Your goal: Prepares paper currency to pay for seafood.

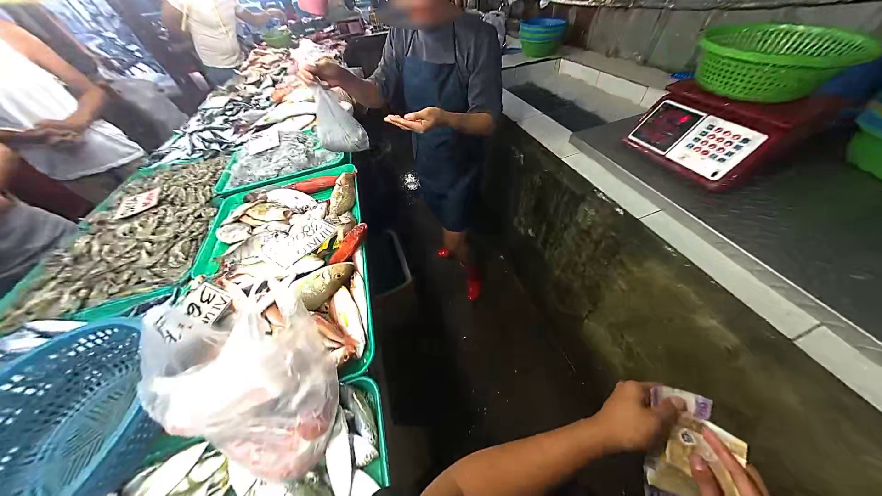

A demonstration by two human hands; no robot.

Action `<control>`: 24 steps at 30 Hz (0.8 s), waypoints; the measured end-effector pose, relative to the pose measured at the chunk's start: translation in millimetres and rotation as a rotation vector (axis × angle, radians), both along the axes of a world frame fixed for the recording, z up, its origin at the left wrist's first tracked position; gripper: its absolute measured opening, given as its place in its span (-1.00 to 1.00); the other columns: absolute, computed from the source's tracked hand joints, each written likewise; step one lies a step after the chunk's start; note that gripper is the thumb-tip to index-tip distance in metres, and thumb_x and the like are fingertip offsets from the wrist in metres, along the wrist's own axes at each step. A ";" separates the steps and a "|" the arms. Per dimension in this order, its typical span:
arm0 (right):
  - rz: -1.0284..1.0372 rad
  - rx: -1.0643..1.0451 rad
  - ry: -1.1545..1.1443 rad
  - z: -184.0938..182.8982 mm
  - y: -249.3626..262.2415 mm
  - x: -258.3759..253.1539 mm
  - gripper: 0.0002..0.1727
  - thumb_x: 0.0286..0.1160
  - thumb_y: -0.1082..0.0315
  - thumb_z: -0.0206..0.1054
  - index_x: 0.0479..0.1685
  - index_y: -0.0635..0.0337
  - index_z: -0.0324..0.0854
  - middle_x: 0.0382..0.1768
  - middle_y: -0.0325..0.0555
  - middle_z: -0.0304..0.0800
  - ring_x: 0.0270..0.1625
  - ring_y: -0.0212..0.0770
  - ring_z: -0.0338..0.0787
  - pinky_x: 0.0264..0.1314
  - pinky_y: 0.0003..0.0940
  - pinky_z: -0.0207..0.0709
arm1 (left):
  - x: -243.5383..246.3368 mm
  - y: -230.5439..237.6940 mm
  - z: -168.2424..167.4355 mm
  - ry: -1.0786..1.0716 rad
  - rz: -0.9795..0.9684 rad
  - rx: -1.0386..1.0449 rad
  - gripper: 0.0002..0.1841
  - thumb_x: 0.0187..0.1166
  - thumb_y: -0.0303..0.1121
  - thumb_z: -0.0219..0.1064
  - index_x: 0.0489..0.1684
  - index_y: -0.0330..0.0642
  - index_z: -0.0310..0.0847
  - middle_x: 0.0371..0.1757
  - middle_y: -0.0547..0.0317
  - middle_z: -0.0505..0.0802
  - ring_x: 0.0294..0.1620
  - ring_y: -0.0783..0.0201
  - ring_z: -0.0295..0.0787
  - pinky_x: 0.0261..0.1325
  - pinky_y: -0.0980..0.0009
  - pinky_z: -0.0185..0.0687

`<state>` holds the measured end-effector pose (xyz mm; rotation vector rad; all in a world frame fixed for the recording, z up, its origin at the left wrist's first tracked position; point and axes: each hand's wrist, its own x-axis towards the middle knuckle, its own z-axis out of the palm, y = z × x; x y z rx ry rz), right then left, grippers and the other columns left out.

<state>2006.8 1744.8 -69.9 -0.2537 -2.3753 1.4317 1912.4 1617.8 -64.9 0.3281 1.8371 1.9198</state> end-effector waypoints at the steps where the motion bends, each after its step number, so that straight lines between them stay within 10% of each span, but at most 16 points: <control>1: 0.013 0.008 0.011 -0.7 -8.4 -17.3 -0.53 0.56 0.51 0.29 0.40 0.65 0.52 0.47 0.58 0.48 0.60 0.14 0.52 0.66 -0.24 0.38 | -13.6 -11.4 3.1 -0.004 0.015 0.016 -0.58 0.84 -0.28 0.04 0.09 -0.57 0.64 -0.16 -0.25 0.82 -0.14 0.07 0.79 0.12 0.04 0.68; 6: 0.179 -0.032 0.017 -12.2 -44.2 -118.1 -0.41 0.50 0.54 0.30 0.50 0.72 0.35 0.52 0.57 0.44 0.62 0.04 0.51 0.67 -0.27 0.36 | -89.3 -57.4 1.5 0.171 0.091 -0.023 -0.70 0.66 -0.41 0.30 0.10 -0.57 0.66 -0.16 -0.28 0.85 -0.14 0.00 0.83 0.11 0.02 0.70; 12: 0.378 -0.384 -0.126 -25.4 -100.5 -271.0 -0.39 0.45 0.61 0.25 0.57 0.56 0.33 0.47 0.12 0.61 0.28 -0.52 0.73 0.30 -0.60 0.64 | -225.5 -114.2 0.5 0.144 0.376 -0.120 -0.66 0.79 -0.38 0.11 0.14 -0.52 0.69 -0.03 -0.26 0.86 0.05 0.01 0.83 0.28 0.03 0.66; 14: 0.359 -0.433 -0.131 -38.9 -111.6 -338.1 -0.52 0.45 0.57 0.24 0.39 0.53 0.51 0.35 0.05 0.72 0.24 -0.49 0.75 0.26 -0.56 0.65 | -282.8 -144.5 4.4 0.208 0.348 -0.166 -0.61 0.79 -0.39 0.10 0.38 -0.53 0.57 0.31 -0.38 0.74 0.40 -0.11 0.68 0.56 0.01 0.47; 20: 0.415 -0.359 -0.278 -33.9 -199.4 -541.3 -0.60 0.62 0.52 0.22 0.39 0.51 0.57 0.48 0.28 0.60 0.52 -0.03 0.61 0.57 -0.12 0.48 | -378.2 -279.5 8.6 -0.010 0.460 -0.152 -0.41 0.85 -0.19 -0.08 0.77 -0.37 0.09 0.31 -0.15 0.76 0.24 0.15 0.77 0.36 0.17 0.65; 22: 0.493 -0.315 -0.270 -27.6 -250.5 -604.4 -0.61 0.66 0.52 0.20 0.41 0.49 0.57 0.47 0.29 0.62 0.53 0.00 0.62 0.59 -0.13 0.46 | -384.2 -316.5 -10.1 0.040 0.604 -0.070 -0.41 0.82 -0.21 -0.10 0.72 -0.45 0.10 0.20 -0.07 0.82 0.09 0.24 0.82 0.24 0.30 0.71; 24: 0.577 -0.234 -0.259 -29.3 -297.4 -663.8 -0.60 0.68 0.51 0.17 0.43 0.48 0.56 0.47 0.30 0.63 0.54 0.05 0.63 0.62 -0.12 0.44 | -401.5 -353.0 -65.6 0.577 0.555 0.098 -0.53 0.71 -0.53 0.00 0.28 -1.02 0.18 0.05 -0.52 0.80 -0.02 0.13 0.89 0.03 0.52 0.75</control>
